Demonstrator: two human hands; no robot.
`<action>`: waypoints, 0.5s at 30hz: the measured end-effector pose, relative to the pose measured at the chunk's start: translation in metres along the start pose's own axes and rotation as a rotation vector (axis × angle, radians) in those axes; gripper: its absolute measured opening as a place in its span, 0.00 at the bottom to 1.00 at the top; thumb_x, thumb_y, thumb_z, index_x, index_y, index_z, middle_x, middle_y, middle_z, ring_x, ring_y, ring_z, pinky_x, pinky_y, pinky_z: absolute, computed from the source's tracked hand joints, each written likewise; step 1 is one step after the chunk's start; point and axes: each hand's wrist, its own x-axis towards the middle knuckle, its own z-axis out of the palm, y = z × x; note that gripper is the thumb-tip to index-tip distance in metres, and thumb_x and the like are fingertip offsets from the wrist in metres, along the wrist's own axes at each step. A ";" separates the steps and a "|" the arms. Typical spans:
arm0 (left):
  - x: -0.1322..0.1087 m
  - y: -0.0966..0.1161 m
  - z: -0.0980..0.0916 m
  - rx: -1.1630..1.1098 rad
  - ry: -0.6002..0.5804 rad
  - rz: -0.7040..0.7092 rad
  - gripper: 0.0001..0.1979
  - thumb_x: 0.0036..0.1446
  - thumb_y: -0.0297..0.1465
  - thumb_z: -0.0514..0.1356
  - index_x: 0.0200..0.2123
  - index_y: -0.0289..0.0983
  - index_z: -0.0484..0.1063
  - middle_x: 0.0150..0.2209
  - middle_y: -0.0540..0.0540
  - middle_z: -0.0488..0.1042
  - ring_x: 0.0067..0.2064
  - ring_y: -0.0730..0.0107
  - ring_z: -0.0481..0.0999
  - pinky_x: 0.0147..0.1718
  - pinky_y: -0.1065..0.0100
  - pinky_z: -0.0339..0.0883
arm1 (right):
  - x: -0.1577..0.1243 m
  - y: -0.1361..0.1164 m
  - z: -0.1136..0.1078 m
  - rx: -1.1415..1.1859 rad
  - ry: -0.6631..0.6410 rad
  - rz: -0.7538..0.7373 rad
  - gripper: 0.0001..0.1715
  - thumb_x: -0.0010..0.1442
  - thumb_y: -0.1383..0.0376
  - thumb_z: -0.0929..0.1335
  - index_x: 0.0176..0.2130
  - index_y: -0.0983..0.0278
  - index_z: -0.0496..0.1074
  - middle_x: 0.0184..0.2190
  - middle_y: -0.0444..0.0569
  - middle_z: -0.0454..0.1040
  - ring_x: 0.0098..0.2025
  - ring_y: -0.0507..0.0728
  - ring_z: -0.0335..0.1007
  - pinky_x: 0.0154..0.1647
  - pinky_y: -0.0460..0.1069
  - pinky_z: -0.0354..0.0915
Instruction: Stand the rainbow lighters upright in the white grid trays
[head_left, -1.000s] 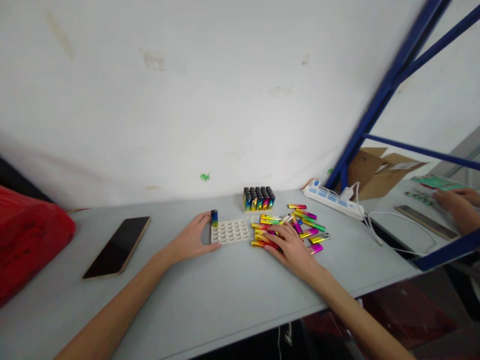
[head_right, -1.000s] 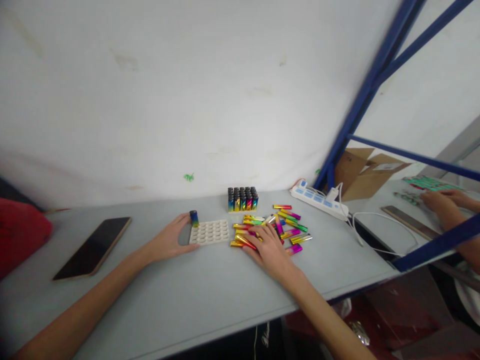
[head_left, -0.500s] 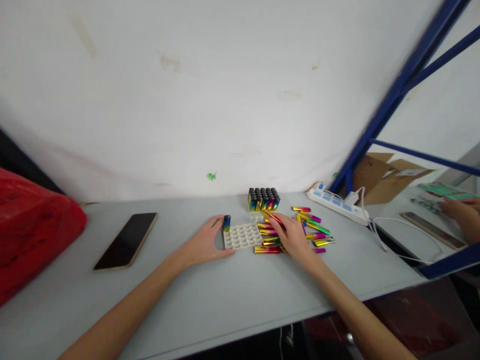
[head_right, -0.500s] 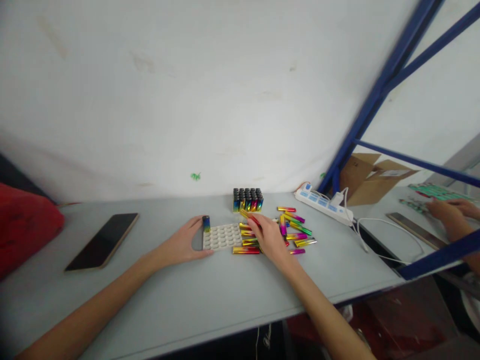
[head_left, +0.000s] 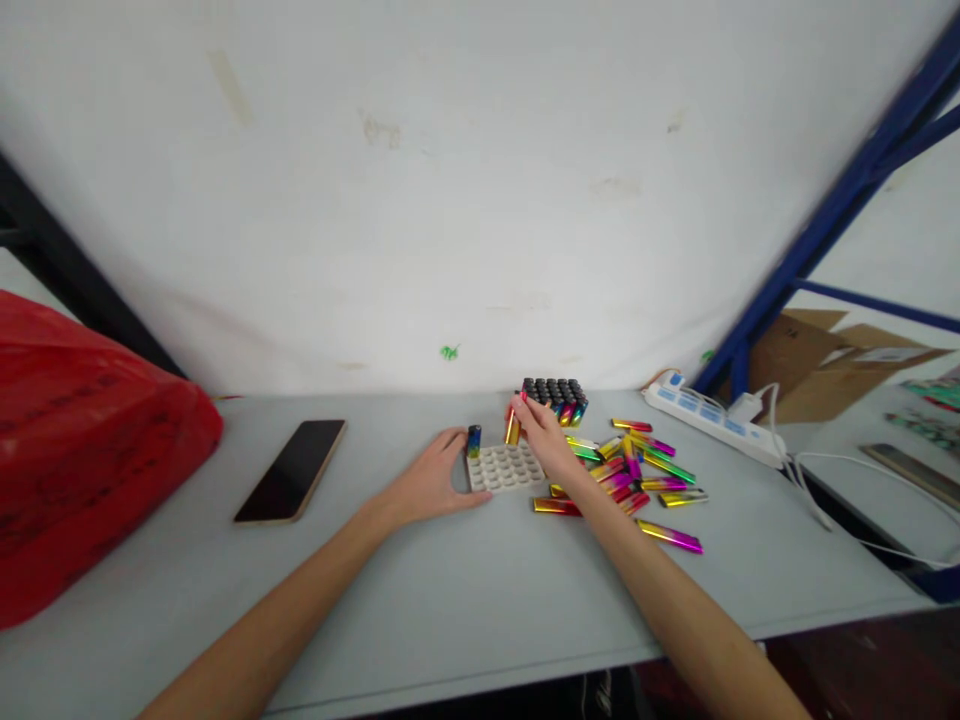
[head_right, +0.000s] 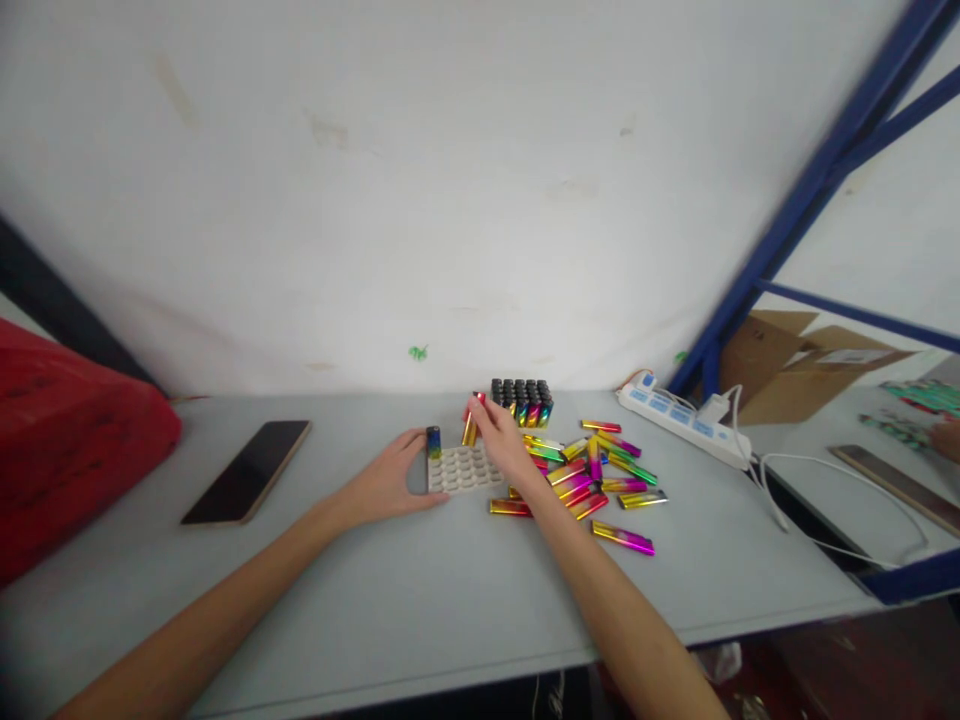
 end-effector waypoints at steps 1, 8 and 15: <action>0.000 -0.001 0.001 0.002 -0.001 -0.005 0.45 0.59 0.55 0.85 0.72 0.44 0.80 0.76 0.30 0.82 0.78 0.26 0.82 0.82 0.35 0.77 | -0.004 0.003 0.002 0.026 -0.023 0.018 0.44 0.70 0.20 0.73 0.37 0.56 0.74 0.32 0.45 0.78 0.36 0.60 0.78 0.40 0.54 0.78; -0.002 -0.003 0.004 -0.002 -0.001 0.005 0.45 0.60 0.55 0.85 0.72 0.43 0.80 0.75 0.31 0.82 0.77 0.29 0.83 0.82 0.35 0.77 | -0.023 0.012 0.009 -0.045 -0.048 0.108 0.45 0.71 0.17 0.67 0.37 0.52 0.68 0.24 0.35 0.59 0.25 0.55 0.55 0.26 0.50 0.56; -0.001 -0.002 -0.002 -0.035 -0.017 0.038 0.37 0.65 0.56 0.84 0.68 0.46 0.83 0.74 0.35 0.83 0.77 0.32 0.83 0.81 0.37 0.78 | -0.028 0.012 0.005 -0.417 0.084 -0.027 0.43 0.74 0.31 0.70 0.24 0.53 0.55 0.22 0.39 0.54 0.30 0.54 0.51 0.33 0.53 0.48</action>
